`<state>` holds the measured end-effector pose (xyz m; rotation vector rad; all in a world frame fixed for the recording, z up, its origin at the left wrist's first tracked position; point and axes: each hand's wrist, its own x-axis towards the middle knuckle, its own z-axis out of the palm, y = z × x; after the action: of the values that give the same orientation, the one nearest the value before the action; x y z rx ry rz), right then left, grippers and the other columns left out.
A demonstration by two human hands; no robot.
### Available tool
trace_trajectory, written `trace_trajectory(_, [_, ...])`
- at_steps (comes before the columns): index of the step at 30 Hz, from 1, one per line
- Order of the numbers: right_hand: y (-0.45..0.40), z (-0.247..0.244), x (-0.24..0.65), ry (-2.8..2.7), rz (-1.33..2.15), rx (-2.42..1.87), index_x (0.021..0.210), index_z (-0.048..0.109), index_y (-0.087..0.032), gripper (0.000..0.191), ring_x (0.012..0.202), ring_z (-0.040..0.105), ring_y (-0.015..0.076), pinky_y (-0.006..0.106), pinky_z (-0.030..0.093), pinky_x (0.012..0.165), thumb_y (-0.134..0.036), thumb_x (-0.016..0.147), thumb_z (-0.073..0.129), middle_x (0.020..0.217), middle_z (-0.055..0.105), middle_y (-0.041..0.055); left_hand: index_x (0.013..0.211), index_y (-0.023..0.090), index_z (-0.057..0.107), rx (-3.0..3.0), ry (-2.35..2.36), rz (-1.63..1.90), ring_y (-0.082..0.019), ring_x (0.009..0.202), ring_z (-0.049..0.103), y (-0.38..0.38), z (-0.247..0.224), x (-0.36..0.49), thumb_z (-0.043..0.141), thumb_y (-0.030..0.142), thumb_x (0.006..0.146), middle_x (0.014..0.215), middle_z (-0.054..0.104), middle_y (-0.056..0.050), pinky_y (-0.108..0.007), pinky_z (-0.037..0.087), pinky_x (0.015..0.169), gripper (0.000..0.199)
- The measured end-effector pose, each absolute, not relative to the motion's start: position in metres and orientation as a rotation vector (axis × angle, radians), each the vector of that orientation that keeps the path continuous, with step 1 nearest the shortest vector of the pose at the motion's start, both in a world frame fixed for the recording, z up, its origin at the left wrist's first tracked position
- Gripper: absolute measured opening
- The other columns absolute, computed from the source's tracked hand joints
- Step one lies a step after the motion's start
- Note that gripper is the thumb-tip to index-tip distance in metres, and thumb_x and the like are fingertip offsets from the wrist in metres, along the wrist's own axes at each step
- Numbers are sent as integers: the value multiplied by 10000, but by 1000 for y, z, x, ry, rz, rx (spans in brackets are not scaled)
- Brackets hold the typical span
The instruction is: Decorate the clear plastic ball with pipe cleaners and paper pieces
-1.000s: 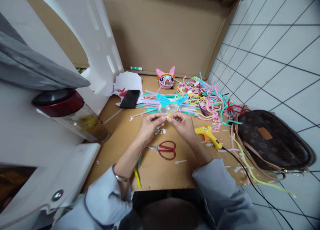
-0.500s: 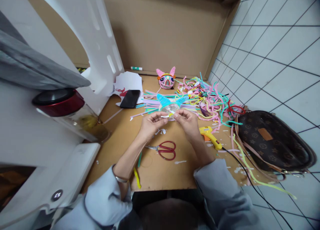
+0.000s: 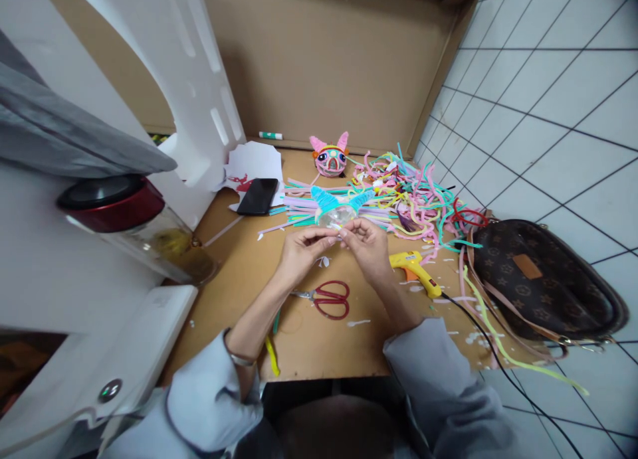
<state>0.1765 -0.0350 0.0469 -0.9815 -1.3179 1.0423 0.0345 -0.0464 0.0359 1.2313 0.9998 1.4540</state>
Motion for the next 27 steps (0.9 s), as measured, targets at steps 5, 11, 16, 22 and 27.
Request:
trace_trajectory(5, [-39,47,171,-1275,1010,-972,699,591,-196,196,520,559,106,239,475,535,-360,677,696,598,593,-36,763,165,769,1145,981,1444,-106,588,574,-46,36,36,869,338,569,681,717,-19,-227,449,589,278])
trace_trajectory(11, [-42,46,169,-1277,949,-954,717,595,-200,187,536,569,115,236,464,526,-362,707,687,593,594,-32,739,155,716,1043,931,1468,-108,625,616,-48,40,37,908,355,490,677,706,-7,-223,483,635,373])
trace_trajectory(16, [-43,47,169,-1285,944,-958,728,593,-199,198,543,577,115,243,478,540,-378,717,678,614,603,-28,775,150,714,976,919,1446,-109,623,625,-49,42,37,918,348,474,685,709,-8,-223,492,630,414])
trace_trajectory(22, [-44,49,169,-1252,989,-941,719,601,-198,193,537,575,110,238,485,542,-354,694,712,610,610,-32,741,145,717,955,928,1426,-109,600,611,-49,42,37,920,351,471,683,708,-15,-230,496,607,395])
trace_trajectory(27, [-45,49,169,-1251,995,-932,723,598,-199,207,529,574,112,243,490,534,-357,695,728,611,604,-33,709,142,709,950,950,1423,-99,579,592,-49,42,37,916,359,480,667,701,-15,-237,500,607,378])
